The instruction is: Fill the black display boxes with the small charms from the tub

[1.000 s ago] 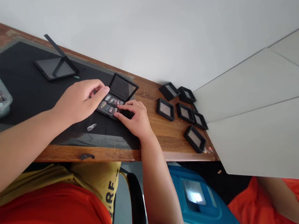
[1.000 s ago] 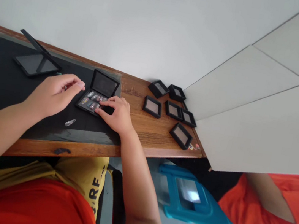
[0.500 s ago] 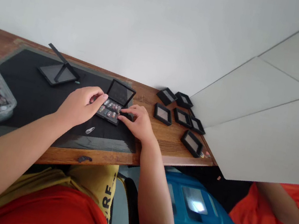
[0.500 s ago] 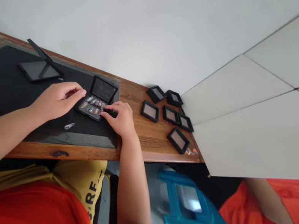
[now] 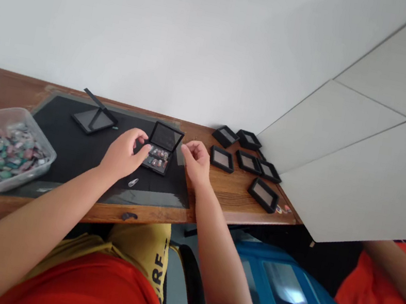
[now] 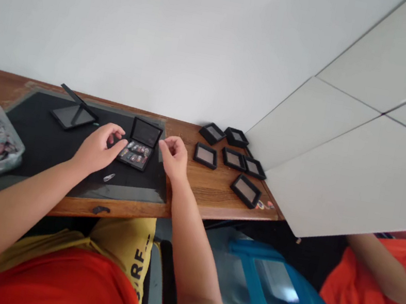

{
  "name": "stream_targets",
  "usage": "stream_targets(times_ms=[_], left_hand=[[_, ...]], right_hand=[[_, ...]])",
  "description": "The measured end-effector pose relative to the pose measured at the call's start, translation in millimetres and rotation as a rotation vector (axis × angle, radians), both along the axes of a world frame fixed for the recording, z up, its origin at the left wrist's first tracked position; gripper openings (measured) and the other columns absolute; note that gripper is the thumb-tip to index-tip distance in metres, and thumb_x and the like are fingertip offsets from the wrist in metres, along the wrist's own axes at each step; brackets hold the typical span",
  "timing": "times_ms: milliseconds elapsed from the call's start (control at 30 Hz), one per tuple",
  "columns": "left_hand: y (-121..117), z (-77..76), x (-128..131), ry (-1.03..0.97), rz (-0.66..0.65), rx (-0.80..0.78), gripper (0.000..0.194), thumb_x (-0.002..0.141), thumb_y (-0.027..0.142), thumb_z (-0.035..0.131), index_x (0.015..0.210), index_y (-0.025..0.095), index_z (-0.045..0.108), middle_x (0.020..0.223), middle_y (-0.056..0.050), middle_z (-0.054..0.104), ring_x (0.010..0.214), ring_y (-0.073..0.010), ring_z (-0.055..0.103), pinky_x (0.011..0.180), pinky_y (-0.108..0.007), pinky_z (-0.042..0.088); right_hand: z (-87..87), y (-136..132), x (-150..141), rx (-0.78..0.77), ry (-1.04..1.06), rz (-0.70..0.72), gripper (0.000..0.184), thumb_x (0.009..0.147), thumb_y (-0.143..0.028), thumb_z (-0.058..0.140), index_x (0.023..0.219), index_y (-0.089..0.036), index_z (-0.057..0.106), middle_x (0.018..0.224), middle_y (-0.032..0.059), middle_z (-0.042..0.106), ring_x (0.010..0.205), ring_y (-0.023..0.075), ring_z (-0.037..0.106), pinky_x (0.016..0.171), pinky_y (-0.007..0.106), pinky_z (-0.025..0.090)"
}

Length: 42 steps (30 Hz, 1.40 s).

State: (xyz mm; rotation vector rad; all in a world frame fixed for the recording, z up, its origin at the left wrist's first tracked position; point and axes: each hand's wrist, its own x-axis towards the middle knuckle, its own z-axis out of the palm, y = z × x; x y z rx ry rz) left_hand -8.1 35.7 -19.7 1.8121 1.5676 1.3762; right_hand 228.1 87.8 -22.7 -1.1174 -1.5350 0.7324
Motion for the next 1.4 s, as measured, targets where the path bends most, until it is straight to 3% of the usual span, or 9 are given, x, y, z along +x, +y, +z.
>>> stream_targets(times_ms=[100, 233, 333, 567, 700, 967, 1167, 1267, 1400], left_hand=[[5, -5.7, -4, -0.162, 0.097, 0.093, 0.016, 0.092, 0.037, 0.054, 0.102, 0.024, 0.054, 0.093, -0.002, 0.06, 0.074, -0.019, 0.055, 0.077, -0.036, 0.049], [14, -13.9, -6, -0.292, 0.151, 0.057, 0.018, 0.099, 0.04, 0.045, 0.109, 0.025, 0.047, 0.098, -0.003, 0.056, 0.089, -0.0228, 0.061, 0.095, -0.043, 0.052], [20, -17.7, -3, -0.305, 0.157, 0.005, 0.022, 0.097, 0.04, 0.051, 0.113, 0.025, 0.045, 0.107, -0.007, 0.057, 0.096, -0.0251, 0.064, 0.106, -0.049, 0.05], [27, -26.0, -1, -0.283, 0.145, -0.08, 0.021, 0.097, 0.036, 0.056, 0.112, 0.025, 0.047, 0.114, -0.009, 0.06, 0.1, -0.0255, 0.069, 0.097, -0.046, 0.057], [35, -31.0, -6, -0.24, 0.166, -0.181, 0.017, 0.1, 0.034, 0.051, 0.114, 0.024, 0.049, 0.106, -0.008, 0.063, 0.089, -0.0241, 0.07, 0.087, -0.043, 0.06], [29, -18.4, -11, 0.002, 0.127, -0.286, 0.019, 0.101, 0.036, 0.051, 0.115, 0.025, 0.058, 0.115, -0.011, 0.074, 0.11, -0.0306, 0.072, 0.096, -0.044, 0.055], [17, -7.0, -12, 0.208, -0.056, -0.332, 0.027, 0.101, 0.042, 0.048, 0.108, 0.026, 0.069, 0.108, -0.01, 0.08, 0.103, -0.0329, 0.074, 0.088, -0.042, 0.053], [15, -2.9, -13, 0.293, -0.123, -0.343, 0.041, 0.104, 0.048, 0.04, 0.095, 0.025, 0.074, 0.105, -0.012, 0.081, 0.103, -0.0345, 0.075, 0.087, -0.043, 0.053], [14, 2.1, -16, 0.354, -0.209, -0.377, 0.031, 0.095, 0.05, 0.057, 0.095, 0.027, 0.078, 0.104, -0.01, 0.083, 0.099, -0.035, 0.075, 0.083, -0.041, 0.052]], right_hand=[[0.6, 8, -8, -0.184, 0.253, 0.037, 0.047, 0.084, -0.065, 0.076, 0.101, -0.025, 0.057, 0.067, -0.0083, 0.053, 0.05, 0.0073, 0.035, 0.048, 0.022, 0.027], [3.0, 14, -14, -0.381, 0.302, 0.219, 0.071, 0.086, -0.077, 0.066, 0.134, -0.026, 0.053, 0.058, -0.0108, 0.057, 0.038, 0.0059, 0.021, 0.042, 0.023, 0.012], [4.4, 11, -15, -0.421, 0.262, 0.297, 0.071, 0.082, -0.078, 0.07, 0.123, -0.022, 0.058, 0.052, -0.0099, 0.057, 0.035, 0.0052, 0.02, 0.041, 0.023, 0.01], [9.6, -8, -14, -0.423, 0.215, 0.392, 0.056, 0.071, -0.064, 0.086, 0.093, -0.021, 0.06, 0.056, -0.0041, 0.065, 0.04, 0.0055, 0.036, 0.044, 0.021, 0.021], [7.4, -11, -16, -0.402, 0.204, 0.388, 0.056, 0.071, -0.064, 0.088, 0.091, -0.021, 0.059, 0.054, -0.0055, 0.064, 0.043, 0.0056, 0.04, 0.045, 0.019, 0.024], [6.8, -10, -9, -0.434, 0.255, 0.332, 0.059, 0.067, -0.059, 0.093, 0.098, -0.022, 0.058, 0.058, -0.0089, 0.066, 0.034, 0.0037, 0.034, 0.036, 0.019, 0.02], [32.7, -9, 11, -0.485, 0.19, 0.282, 0.058, 0.067, -0.052, 0.096, 0.101, -0.021, 0.061, 0.071, -0.0038, 0.076, 0.037, 0.0033, 0.041, 0.035, 0.017, 0.026], [50.4, -10, 20, -0.671, 0.153, 0.337, 0.049, 0.081, -0.05, 0.088, 0.111, -0.021, 0.062, 0.094, 0.0044, 0.084, 0.042, 0.0067, 0.052, 0.033, 0.018, 0.032], [61.1, -10, 19, -0.837, 0.156, 0.27, 0.038, 0.104, -0.057, 0.058, 0.11, -0.02, 0.062, 0.098, 0.009, 0.085, 0.05, 0.0128, 0.068, 0.033, 0.019, 0.038]])
